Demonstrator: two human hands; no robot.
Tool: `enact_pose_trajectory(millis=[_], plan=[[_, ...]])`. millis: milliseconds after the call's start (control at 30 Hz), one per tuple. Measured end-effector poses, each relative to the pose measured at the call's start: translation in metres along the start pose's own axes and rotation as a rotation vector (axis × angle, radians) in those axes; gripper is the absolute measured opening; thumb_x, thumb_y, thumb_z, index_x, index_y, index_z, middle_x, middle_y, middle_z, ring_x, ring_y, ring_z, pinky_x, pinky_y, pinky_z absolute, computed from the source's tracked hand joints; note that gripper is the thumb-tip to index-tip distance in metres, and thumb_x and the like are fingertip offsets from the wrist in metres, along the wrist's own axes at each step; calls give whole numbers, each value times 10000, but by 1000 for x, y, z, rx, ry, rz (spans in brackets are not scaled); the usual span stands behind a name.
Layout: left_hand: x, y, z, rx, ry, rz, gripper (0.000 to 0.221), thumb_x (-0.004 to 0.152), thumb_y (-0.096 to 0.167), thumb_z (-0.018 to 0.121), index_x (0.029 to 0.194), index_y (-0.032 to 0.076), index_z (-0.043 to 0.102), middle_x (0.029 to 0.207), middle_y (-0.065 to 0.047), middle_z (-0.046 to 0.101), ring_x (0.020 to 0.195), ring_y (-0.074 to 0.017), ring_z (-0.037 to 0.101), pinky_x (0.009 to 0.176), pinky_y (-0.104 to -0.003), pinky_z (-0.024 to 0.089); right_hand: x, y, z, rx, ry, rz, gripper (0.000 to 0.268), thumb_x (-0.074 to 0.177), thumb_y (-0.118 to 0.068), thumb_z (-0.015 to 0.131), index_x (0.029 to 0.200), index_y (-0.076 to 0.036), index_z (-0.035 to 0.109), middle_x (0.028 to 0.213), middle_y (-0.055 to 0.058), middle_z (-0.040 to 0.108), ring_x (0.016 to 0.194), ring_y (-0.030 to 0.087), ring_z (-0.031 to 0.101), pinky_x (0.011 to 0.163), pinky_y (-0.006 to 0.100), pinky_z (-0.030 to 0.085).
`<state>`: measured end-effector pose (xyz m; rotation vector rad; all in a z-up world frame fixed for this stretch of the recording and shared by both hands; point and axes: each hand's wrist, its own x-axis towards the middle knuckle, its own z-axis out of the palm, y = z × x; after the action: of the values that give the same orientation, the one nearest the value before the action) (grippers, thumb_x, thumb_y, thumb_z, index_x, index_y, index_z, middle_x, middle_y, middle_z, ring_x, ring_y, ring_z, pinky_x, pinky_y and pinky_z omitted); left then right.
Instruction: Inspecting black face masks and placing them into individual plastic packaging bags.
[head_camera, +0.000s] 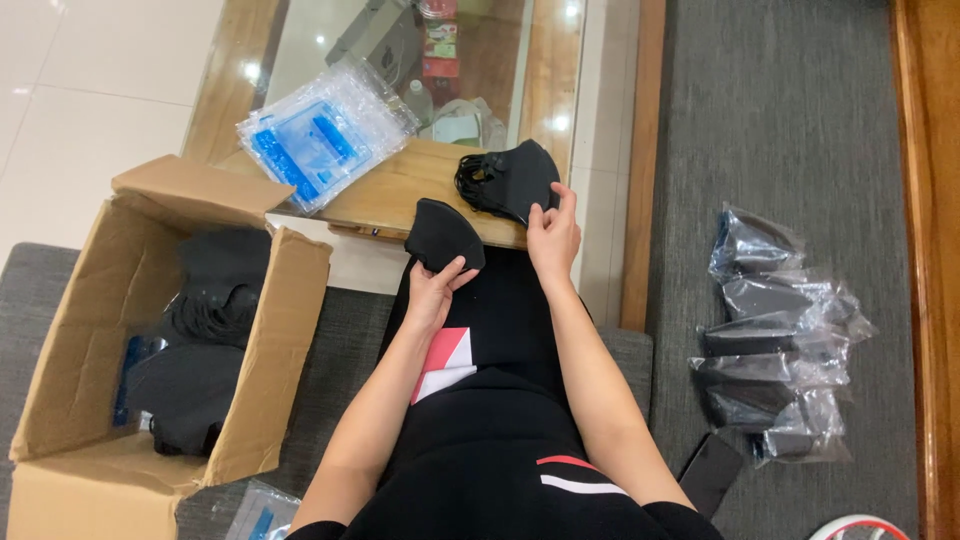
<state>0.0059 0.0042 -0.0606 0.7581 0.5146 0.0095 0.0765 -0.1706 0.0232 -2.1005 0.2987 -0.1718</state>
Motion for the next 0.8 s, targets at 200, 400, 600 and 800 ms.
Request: enact_pose_trajectory(millis=[200,400,600,800], plan=[[5,-5,-9,5,-10,-21,662,843,-69,812,1435,22,531,1332,-184,659,987,-425,716,847,-551,675,4,12,7,-94,5,-26,347,1000,-186,595,1341,-152,543,652,40,637,686,271,662,699,434,495],[-5,6,1,-16,-17,-20,678,861,-44,807,1460,14,494,1363,-207,630,994,-433,719,862,-558,669,-1,6,3,-102,3,-56,361,1016,-196,582,1368,-124,539,688,74,652,728,300,680,710,444,508],[0,1,-3,-26,-79,-7,490,851,-24,817,1306,27,643,1165,-166,744,895,-370,757,799,-500,697,-33,-11,3,-185,-23,-294,278,1019,-321,610,1273,-214,644,853,56,699,795,278,720,719,442,573],[-5,1,0,39,-111,23,383,822,-6,848,1184,53,737,1073,-157,770,852,-322,768,689,-404,705,-66,-20,15,-122,-220,-372,358,986,-268,650,1339,-207,650,1073,94,724,897,314,725,774,470,596]])
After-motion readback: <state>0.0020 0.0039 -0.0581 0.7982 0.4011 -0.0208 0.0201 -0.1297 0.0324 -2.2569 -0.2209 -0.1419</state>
